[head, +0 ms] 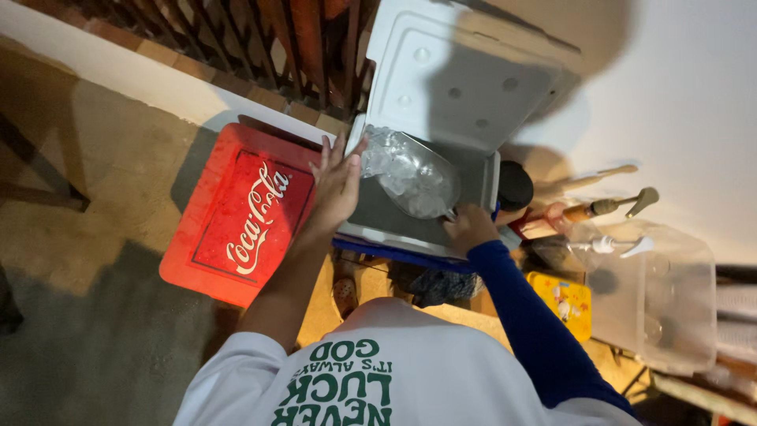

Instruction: The person pours a white liquid from a carton into a plastic cup on a scale, then adds a pink liquid from a squeeze bottle. They scoop ice from a cooler into multiple cups and place them on the counter.

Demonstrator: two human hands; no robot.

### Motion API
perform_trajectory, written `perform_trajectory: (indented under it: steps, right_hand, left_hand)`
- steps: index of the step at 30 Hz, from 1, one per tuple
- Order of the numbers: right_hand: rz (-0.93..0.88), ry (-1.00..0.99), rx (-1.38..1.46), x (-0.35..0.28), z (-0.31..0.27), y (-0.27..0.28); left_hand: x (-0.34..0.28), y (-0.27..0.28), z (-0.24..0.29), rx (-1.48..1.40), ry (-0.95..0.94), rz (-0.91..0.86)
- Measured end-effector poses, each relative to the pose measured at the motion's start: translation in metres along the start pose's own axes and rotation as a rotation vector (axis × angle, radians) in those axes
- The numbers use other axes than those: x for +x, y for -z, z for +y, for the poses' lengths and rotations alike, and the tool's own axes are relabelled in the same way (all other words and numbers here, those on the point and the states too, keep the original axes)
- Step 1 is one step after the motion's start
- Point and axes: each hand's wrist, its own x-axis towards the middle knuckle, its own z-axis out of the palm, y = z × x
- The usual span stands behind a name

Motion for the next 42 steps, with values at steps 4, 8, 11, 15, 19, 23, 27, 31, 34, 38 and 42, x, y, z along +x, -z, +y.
perform_trajectory:
  steps: [4, 8, 11, 15, 19, 23, 27, 31, 34, 38, 42]
  right_hand:
    - [0.085, -0.236, 0.401, -0.002, 0.002, 0.013]
    - [0.168, -0.122, 0.445, -0.027, 0.016, 0.039]
    - [0.223, -0.073, 0.519, -0.050, 0.032, 0.054]
    - [0.152, -0.054, 0.440, -0.073, 0.061, 0.062]
    - [0.084, 0.036, 0.411, -0.094, 0.087, 0.067]
    - [0.046, 0.126, 0.421, -0.103, 0.101, 0.088]
    - [0.018, 0.065, 0.349, -0.109, 0.118, 0.106]
    - [-0.077, 0.020, 0.233, -0.115, 0.142, 0.113]
    - [-0.006, 0.098, 0.333, -0.119, 0.156, 0.109]
    - [0.052, 0.045, 0.417, -0.119, 0.165, 0.094]
    - [0.046, 0.091, 0.379, -0.126, 0.154, 0.090]
  left_hand:
    - [-0.013, 0.001, 0.013, 0.055, -0.047, 0.044]
    - [-0.028, -0.012, 0.035, 0.084, -0.022, 0.187]
    - [-0.041, -0.031, 0.052, 0.013, 0.095, 0.327]
    - [-0.057, -0.056, 0.074, 0.083, 0.143, 0.430]
    - [-0.078, -0.077, 0.094, 0.089, 0.187, 0.490]
    - [-0.090, -0.092, 0.119, 0.151, 0.203, 0.517]
    - [-0.100, -0.109, 0.139, 0.078, 0.178, 0.545]
    - [-0.119, -0.109, 0.151, 0.089, 0.185, 0.595]
    - [-0.131, -0.102, 0.156, 0.129, 0.173, 0.654]
    - [-0.147, -0.105, 0.151, 0.099, 0.152, 0.687]
    - [-0.191, -0.106, 0.137, 0.086, 0.079, 0.741]
